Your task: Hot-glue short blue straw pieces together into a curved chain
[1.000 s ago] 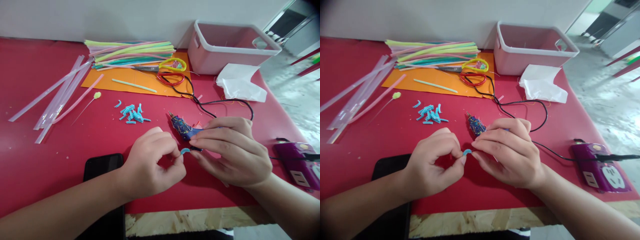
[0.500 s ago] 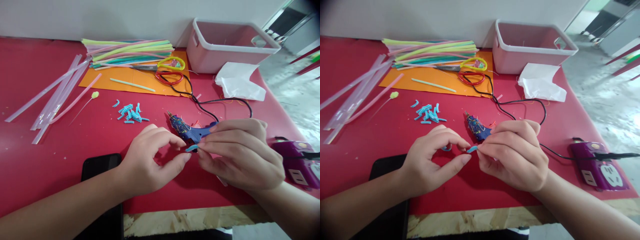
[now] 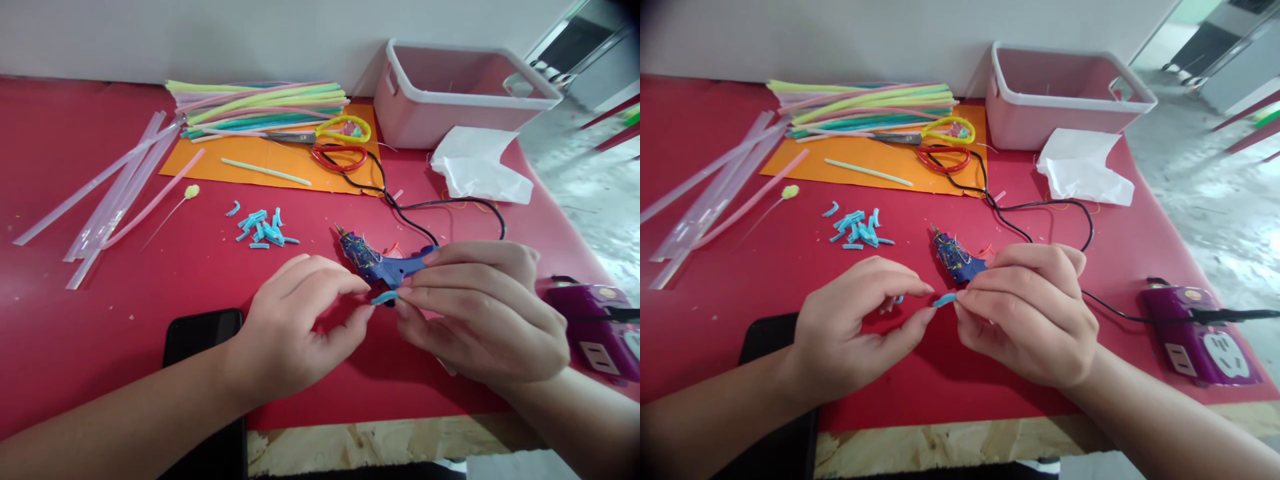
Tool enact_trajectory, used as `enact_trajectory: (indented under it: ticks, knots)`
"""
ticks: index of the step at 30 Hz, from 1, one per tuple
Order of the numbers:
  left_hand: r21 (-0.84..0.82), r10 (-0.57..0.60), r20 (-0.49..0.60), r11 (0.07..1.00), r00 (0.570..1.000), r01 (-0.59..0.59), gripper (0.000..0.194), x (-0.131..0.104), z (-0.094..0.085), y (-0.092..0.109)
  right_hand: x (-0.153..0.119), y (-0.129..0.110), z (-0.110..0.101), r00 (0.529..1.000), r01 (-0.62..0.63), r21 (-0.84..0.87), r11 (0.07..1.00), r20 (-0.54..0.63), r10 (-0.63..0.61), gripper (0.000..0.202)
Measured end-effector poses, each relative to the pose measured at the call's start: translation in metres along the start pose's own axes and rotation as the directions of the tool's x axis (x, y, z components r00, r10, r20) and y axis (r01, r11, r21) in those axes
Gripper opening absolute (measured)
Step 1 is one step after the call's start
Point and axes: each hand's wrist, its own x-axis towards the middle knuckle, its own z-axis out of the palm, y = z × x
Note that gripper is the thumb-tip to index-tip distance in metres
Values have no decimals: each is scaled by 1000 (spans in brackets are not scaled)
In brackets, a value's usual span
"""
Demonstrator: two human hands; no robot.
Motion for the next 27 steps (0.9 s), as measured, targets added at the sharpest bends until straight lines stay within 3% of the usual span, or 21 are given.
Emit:
enact_trajectory:
  ticks: [10,13,15,17,20,25,27]
  knots:
    - [8,71,-6,997,997,-71,4,0,3,-2,6,-5,0,1000,6,-17,1000,1,-6,14]
    - [-26,15,3,1000,1000,-15,4,0,2,0,7,-4,1,1000,-12,-1,1000,-2,12,14]
    - [-67,-103,18,992,995,104,5,1,1,1,7,1,0,999,-41,13,999,15,40,11]
    - [-115,-273,33,954,961,275,5,2,-1,0,5,12,0,992,-109,5,994,60,108,9]
    - [-212,-501,57,839,864,501,8,4,-4,-2,-1,33,1,945,-253,-62,966,199,260,18]
    - [-382,-668,77,665,740,641,14,8,-5,-9,-10,60,-1,922,-208,-10,978,331,199,33]
    - [-439,-705,87,607,704,662,17,9,-5,-12,-10,63,-4,880,-211,37,977,441,173,38]
